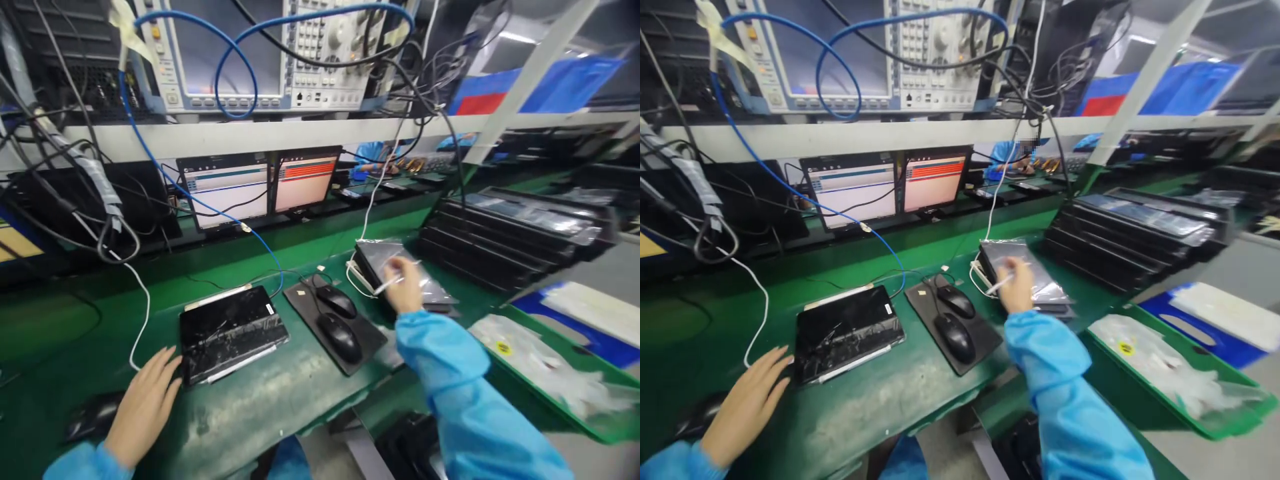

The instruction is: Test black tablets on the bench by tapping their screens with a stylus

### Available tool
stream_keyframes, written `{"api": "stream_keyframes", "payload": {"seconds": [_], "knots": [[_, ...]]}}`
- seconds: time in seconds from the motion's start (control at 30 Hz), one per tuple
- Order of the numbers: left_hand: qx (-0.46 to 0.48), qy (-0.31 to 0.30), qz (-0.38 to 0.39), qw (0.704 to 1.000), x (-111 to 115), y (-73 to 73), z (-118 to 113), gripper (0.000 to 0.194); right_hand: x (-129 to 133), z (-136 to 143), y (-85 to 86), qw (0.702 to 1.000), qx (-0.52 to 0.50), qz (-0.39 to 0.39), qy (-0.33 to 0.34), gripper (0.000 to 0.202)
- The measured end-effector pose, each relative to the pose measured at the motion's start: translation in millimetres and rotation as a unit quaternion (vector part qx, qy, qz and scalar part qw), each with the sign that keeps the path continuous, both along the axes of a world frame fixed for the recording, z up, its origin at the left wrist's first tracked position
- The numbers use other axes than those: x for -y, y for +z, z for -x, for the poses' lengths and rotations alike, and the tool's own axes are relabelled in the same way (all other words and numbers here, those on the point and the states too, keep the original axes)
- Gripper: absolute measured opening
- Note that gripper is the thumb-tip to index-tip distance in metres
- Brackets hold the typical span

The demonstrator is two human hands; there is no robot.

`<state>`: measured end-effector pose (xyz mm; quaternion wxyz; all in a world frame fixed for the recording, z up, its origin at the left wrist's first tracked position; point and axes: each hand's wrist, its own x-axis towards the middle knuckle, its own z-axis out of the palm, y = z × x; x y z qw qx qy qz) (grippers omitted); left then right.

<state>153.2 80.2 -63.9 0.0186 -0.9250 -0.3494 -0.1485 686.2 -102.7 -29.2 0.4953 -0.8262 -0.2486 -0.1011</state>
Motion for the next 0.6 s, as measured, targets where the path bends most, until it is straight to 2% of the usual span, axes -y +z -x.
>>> {"api": "stream_keyframes", "payload": {"seconds": [0.03, 0.07, 0.13, 0.17, 0.27, 0.4, 0.5, 0.6], "knots": [[-0.032, 0.009, -0.031, 0.999, -9, 2.0, -9, 0.042, -15, 30, -10.0, 0.987, 0.003, 0.027, 0.155, 0.031], [-0.067, 0.020, -0.049, 0.996, -16, 3.7, -16, 0.041, -29, 61, -21.3, 0.966, -0.004, 0.052, 0.251, 0.029], [-0.143, 0.046, -0.039, 0.988, -27, 7.9, -26, 0.039, -55, 117, -43.6, 0.935, -0.027, 0.088, 0.343, 0.027], [-0.176, 0.056, -0.011, 0.983, -29, 10.7, -30, 0.037, -68, 138, -53.2, 0.921, -0.047, 0.123, 0.366, 0.027], [-0.231, 0.069, 0.082, 0.967, -33, 20.1, -35, 0.026, -103, 173, -71.5, 0.917, -0.084, 0.151, 0.359, 0.023], [-0.233, 0.051, 0.148, 0.960, -38, 29.6, -39, 0.018, -136, 179, -77.4, 0.934, -0.122, 0.125, 0.310, 0.017], [-0.211, 0.033, 0.185, 0.959, -39, 40.0, -38, 0.017, -139, 182, -69.4, 0.950, -0.125, 0.071, 0.278, 0.020], [-0.178, 0.007, 0.219, 0.959, -27, 60.1, -29, 0.016, -115, 187, -43.1, 0.961, -0.108, -0.004, 0.256, 0.039]]}}
